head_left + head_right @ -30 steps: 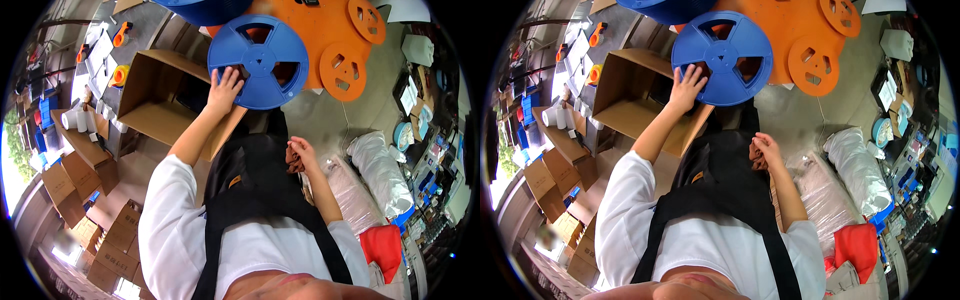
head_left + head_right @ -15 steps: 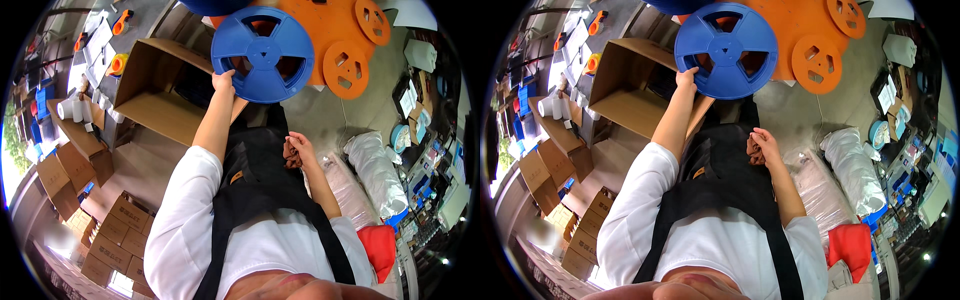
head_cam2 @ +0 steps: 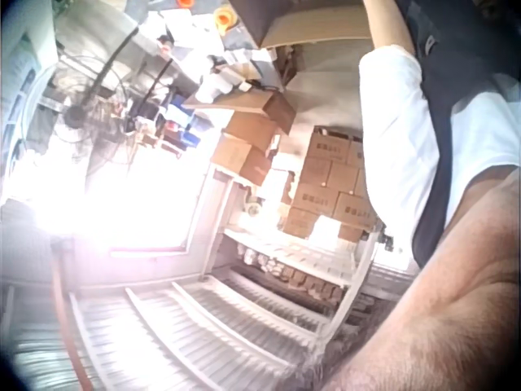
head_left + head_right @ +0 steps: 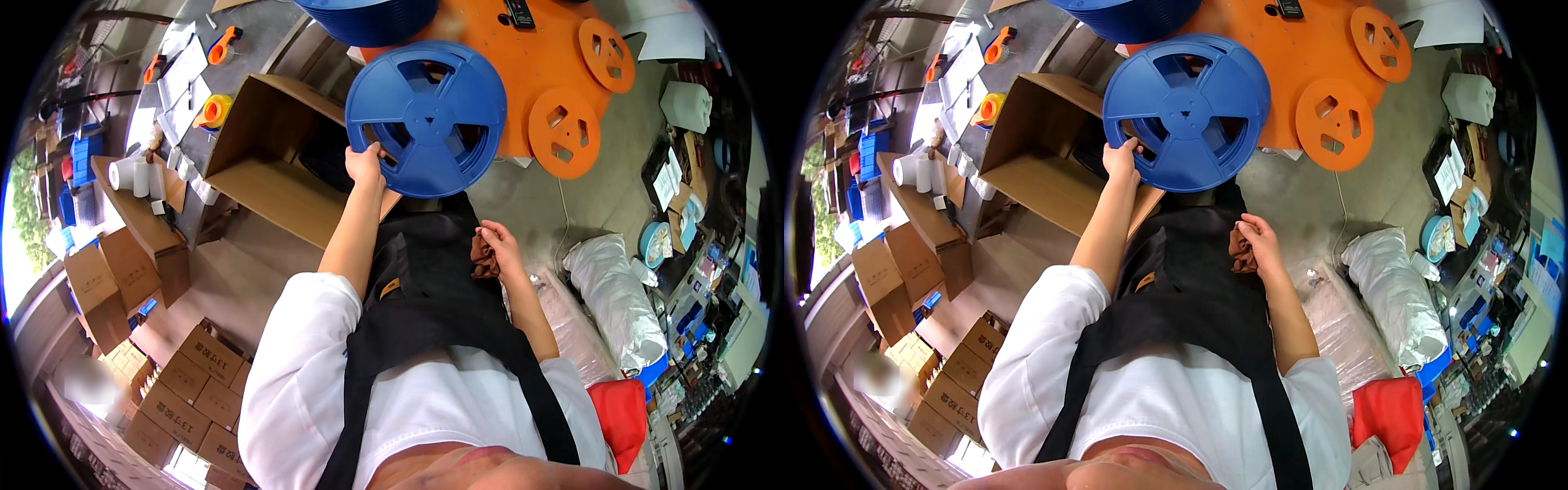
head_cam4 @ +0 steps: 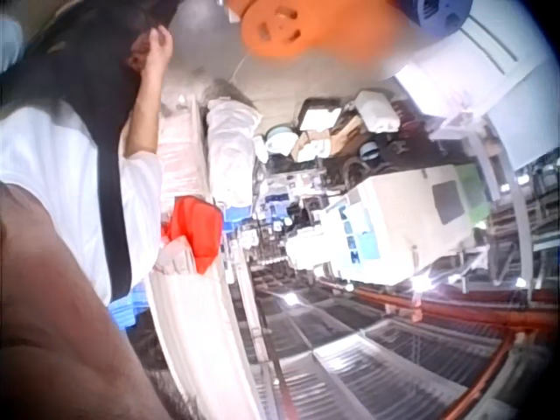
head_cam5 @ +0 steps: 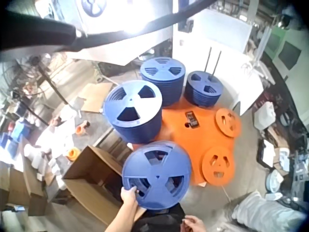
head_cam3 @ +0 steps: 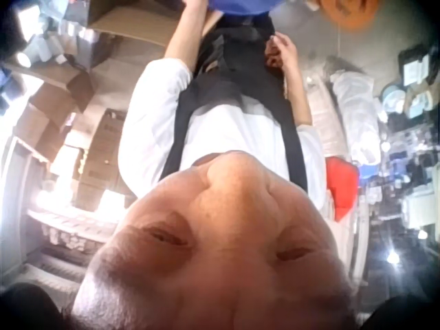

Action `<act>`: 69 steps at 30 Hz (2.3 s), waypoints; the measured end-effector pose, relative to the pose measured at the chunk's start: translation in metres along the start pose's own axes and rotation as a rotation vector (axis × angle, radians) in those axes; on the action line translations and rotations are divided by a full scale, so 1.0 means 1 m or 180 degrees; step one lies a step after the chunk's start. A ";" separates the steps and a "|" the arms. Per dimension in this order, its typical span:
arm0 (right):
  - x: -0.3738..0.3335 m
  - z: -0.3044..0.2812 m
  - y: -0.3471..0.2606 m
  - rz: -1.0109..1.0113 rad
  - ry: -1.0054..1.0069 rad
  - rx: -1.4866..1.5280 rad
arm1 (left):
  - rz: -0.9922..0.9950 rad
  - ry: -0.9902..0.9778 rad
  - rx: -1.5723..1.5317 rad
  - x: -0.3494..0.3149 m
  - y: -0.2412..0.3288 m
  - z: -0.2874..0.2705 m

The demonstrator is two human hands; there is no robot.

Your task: The person wipes blue and orange plastic reels with a cloth and places the blue ones into a cardboard box.

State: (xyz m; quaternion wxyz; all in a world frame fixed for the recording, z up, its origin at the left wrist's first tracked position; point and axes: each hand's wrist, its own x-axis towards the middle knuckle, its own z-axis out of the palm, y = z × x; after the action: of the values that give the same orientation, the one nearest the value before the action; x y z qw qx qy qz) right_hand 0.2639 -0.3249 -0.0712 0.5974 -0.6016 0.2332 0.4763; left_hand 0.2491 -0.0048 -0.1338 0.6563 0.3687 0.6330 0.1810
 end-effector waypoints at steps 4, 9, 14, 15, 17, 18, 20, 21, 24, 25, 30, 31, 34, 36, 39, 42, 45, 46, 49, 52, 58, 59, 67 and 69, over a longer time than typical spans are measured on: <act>0.004 0.000 -0.008 0.0075 -0.0233 0.0638 | -0.0208 -0.0705 -0.0538 -0.027 0.014 -0.016; -0.017 -0.002 -0.032 0.0193 -0.0811 0.1602 | -0.0423 -0.0907 -0.1185 -0.060 0.034 -0.027; -0.055 0.025 -0.087 -0.1493 -0.0455 0.1112 | -0.0182 -0.1127 -0.1415 -0.102 0.071 -0.058; -0.059 0.039 -0.100 -0.1989 -0.0270 0.0816 | -0.0146 -0.1213 -0.1476 -0.110 0.076 -0.066; -0.075 0.096 -0.129 -0.1974 -0.0247 0.0334 | -0.0090 -0.1264 -0.1542 -0.130 0.088 -0.083; -0.088 0.132 -0.146 -0.1961 -0.0243 -0.0101 | -0.0129 -0.1289 -0.1569 -0.140 0.093 -0.093; -0.075 0.185 -0.148 -0.3472 -0.0565 -0.2023 | -0.0091 -0.1336 -0.1602 -0.163 0.102 -0.112; -0.057 0.196 -0.136 -0.5029 -0.0735 -0.3132 | -0.0070 -0.1468 -0.1544 -0.176 0.107 -0.114; -0.064 0.196 -0.112 -0.4958 -0.0954 -0.4180 | 0.0171 -0.1931 -0.1629 -0.205 0.111 -0.131; -0.059 0.206 -0.121 -0.4925 -0.0954 -0.4061 | 0.0304 -0.2044 -0.1529 -0.210 0.113 -0.139; -0.057 0.231 -0.120 -0.5022 -0.0954 -0.3237 | 0.0259 -0.2077 -0.1484 -0.214 0.118 -0.152; -0.068 0.228 -0.108 -0.5137 -0.1085 -0.3436 | 0.0326 -0.2022 -0.1535 -0.212 0.117 -0.158; -0.056 0.175 -0.074 -0.4929 -0.1614 -0.3633 | 0.0364 -0.1946 -0.1612 -0.205 0.113 -0.173; -0.067 0.178 -0.078 -0.4908 -0.1657 -0.3723 | 0.0296 -0.1899 -0.1680 -0.203 0.115 -0.177; -0.070 0.238 -0.107 -0.5419 -0.0848 -0.3709 | 0.0374 -0.1976 -0.1598 -0.207 0.117 -0.176; -0.062 0.263 -0.111 -0.5445 -0.1172 -0.3167 | 0.0338 -0.2140 -0.1620 -0.209 0.115 -0.179; -0.056 0.200 -0.079 -0.5245 -0.1665 -0.3385 | 0.0356 -0.1933 -0.1695 -0.207 0.106 -0.196; -0.059 0.182 -0.066 -0.5103 -0.1790 -0.3298 | 0.0390 -0.1858 -0.1707 -0.206 0.106 -0.193; -0.062 0.193 -0.069 -0.5545 -0.2192 -0.3400 | 0.0177 -0.1845 -0.1911 -0.201 0.102 -0.203; -0.022 0.242 -0.105 -0.5508 -0.1411 -0.3134 | 0.0135 -0.1932 -0.2031 -0.202 0.099 -0.202; -0.080 0.218 -0.059 -0.5248 -0.2647 -0.3422 | -0.0048 -0.1691 -0.2525 -0.182 0.069 -0.229; -0.076 0.209 -0.061 -0.5115 -0.2808 -0.3462 | -0.0118 -0.1694 -0.2638 -0.179 0.064 -0.233; -0.072 0.214 -0.058 -0.4722 -0.3105 -0.3469 | -0.0322 -0.1601 -0.3088 -0.173 0.041 -0.238; -0.074 0.193 -0.043 -0.4788 -0.4016 -0.3478 | -0.0339 -0.1520 -0.3168 -0.176 0.040 -0.238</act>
State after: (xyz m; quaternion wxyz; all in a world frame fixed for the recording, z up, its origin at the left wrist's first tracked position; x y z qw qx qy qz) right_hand 0.2112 -0.1575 0.0456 0.4002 -0.4218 -0.7735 0.2523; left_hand 0.0050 -0.0415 0.0347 0.8848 0.0124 0.3224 0.3362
